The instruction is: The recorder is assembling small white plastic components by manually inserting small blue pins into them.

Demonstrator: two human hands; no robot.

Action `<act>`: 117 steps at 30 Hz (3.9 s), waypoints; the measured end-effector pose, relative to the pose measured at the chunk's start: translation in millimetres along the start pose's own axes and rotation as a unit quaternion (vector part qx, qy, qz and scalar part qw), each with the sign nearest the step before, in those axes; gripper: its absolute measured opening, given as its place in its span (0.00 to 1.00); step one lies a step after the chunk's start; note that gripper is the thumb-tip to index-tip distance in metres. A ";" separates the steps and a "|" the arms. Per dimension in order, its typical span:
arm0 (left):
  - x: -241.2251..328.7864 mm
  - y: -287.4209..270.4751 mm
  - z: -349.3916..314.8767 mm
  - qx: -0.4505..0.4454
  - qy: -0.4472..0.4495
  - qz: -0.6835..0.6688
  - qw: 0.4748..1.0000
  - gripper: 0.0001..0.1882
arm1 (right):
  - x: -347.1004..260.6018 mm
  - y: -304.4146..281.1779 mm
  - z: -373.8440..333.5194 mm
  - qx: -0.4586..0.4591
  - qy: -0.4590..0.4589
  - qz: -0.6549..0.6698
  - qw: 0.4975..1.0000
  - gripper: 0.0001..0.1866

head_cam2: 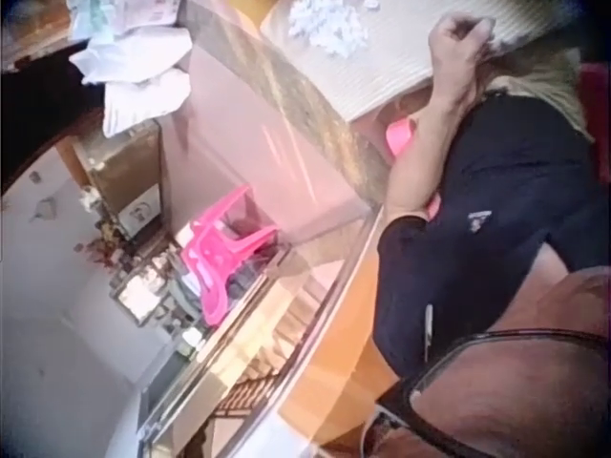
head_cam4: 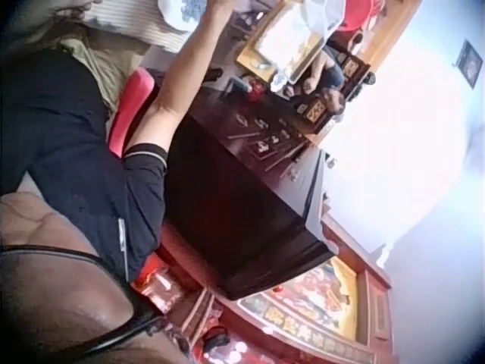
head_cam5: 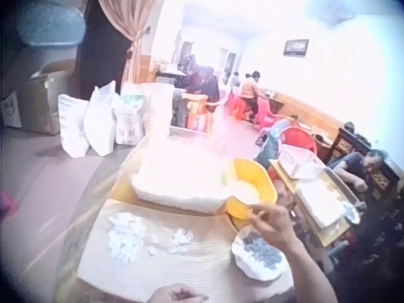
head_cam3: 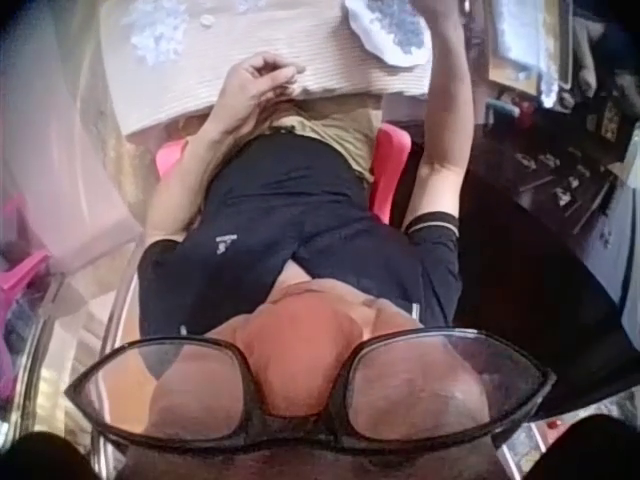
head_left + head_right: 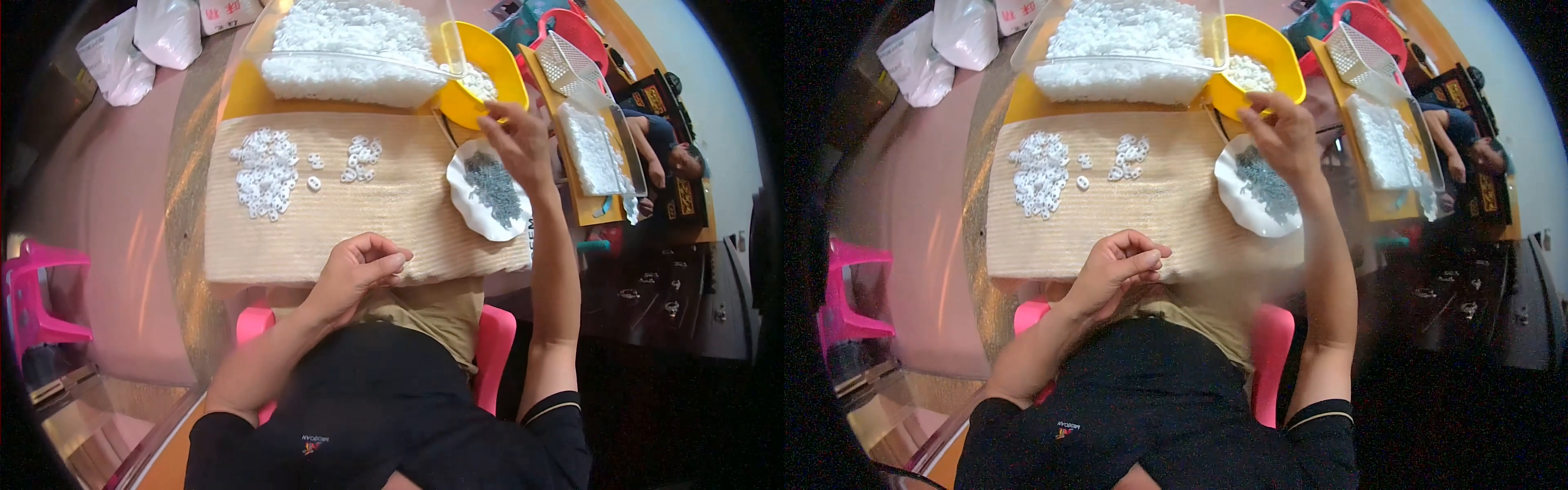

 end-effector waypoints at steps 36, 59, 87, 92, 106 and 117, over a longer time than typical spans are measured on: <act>-3.3 0.0 -0.4 0.018 0.041 -0.022 0.999 0.05 | -55.3 102.1 -62.3 -0.123 -0.113 0.027 0.986 0.05; -6.3 -4.2 2.8 0.102 0.116 -0.020 0.988 0.05 | -82.7 76.1 -135.1 -0.190 0.163 0.428 0.868 0.08; -11.8 1.2 1.4 0.079 0.074 0.012 0.994 0.05 | 15.7 13.1 -99.3 -0.115 0.051 -0.201 0.971 0.08; -10.9 4.0 0.8 0.084 0.070 0.006 0.994 0.04 | 14.7 13.8 -96.3 -0.131 0.045 -0.205 0.969 0.08; -15.7 2.1 0.4 0.070 0.040 0.043 0.996 0.05 | 15.9 12.6 -77.5 -0.204 0.043 -0.203 0.957 0.09; -16.1 4.6 -1.4 0.051 0.045 0.029 0.997 0.06 | 16.1 3.6 -81.4 -0.176 0.048 -0.140 0.973 0.11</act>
Point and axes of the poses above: each hand's wrist, its own z-axis towards the middle knuckle, its own y-axis out of the palm, x = y × z, the point moved 1 cm from there along z, towards the middle knuckle, and after that the axes turned 4 degrees about -z, right-handed, at the moved point
